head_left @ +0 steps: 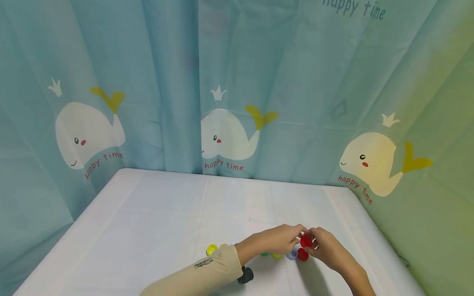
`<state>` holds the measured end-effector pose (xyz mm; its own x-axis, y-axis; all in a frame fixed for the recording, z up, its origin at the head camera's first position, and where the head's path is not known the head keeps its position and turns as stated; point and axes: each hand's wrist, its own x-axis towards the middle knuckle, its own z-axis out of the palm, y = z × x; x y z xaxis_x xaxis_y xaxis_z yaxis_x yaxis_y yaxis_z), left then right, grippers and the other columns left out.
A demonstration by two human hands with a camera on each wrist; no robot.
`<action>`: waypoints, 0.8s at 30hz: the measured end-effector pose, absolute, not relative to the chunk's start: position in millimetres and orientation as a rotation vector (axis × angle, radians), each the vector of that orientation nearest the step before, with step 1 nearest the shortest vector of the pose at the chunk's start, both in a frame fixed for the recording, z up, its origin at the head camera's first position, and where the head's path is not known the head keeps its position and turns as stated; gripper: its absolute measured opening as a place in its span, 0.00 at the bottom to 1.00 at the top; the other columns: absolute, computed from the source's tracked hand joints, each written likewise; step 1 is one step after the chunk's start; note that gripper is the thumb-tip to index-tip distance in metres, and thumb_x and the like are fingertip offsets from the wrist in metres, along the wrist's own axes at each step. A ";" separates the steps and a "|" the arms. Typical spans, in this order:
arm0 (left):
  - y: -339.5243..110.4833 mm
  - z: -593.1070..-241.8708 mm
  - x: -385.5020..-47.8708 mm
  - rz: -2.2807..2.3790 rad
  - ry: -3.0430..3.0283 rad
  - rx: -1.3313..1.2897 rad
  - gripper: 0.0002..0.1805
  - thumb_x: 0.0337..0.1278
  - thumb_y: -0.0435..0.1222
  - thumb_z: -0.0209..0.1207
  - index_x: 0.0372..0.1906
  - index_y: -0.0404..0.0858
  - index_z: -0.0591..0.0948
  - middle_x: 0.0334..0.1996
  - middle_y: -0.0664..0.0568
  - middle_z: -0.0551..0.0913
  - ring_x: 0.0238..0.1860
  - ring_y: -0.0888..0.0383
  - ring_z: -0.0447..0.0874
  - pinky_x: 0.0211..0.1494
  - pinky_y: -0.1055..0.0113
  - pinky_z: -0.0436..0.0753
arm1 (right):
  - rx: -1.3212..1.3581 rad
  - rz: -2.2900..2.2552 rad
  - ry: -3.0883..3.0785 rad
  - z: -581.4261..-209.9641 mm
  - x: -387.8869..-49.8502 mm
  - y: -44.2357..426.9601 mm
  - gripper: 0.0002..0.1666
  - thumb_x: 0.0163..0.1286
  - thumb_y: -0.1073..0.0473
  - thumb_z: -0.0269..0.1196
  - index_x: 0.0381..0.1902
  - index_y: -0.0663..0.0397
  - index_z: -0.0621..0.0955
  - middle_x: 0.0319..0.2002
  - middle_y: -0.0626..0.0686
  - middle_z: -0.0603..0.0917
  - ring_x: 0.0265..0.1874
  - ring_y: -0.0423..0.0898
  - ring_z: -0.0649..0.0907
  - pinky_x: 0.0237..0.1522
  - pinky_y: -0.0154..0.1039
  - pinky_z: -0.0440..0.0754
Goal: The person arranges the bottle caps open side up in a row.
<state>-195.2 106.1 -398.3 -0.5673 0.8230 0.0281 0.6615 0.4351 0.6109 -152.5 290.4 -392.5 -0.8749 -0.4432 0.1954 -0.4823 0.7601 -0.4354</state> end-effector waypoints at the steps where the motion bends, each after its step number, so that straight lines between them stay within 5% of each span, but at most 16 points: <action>1: 109.3 -399.2 -195.2 0.839 2.414 1.275 0.20 0.70 0.32 0.48 0.64 0.39 0.66 0.47 0.57 0.80 0.31 0.70 0.72 0.35 0.80 0.71 | 0.733 0.735 -2.878 -394.1 -152.2 291.9 0.13 0.48 0.75 0.69 0.32 0.66 0.77 0.27 0.49 0.75 0.24 0.43 0.79 0.27 0.33 0.79; 14: 136.3 -407.2 -194.0 0.720 2.495 1.139 0.10 0.65 0.29 0.51 0.46 0.41 0.67 0.24 0.59 0.75 0.19 0.65 0.64 0.21 0.76 0.66 | 0.503 0.679 -2.999 -409.3 -154.8 305.1 0.13 0.47 0.73 0.71 0.29 0.64 0.78 0.25 0.49 0.75 0.24 0.43 0.77 0.27 0.34 0.77; 24: 150.9 -416.9 -200.0 0.649 2.461 1.109 0.17 0.58 0.30 0.60 0.46 0.43 0.67 0.29 0.60 0.77 0.24 0.66 0.69 0.28 0.77 0.70 | 0.550 0.641 -3.048 -416.4 -159.6 314.6 0.12 0.47 0.70 0.72 0.27 0.62 0.79 0.24 0.47 0.78 0.24 0.43 0.76 0.28 0.36 0.77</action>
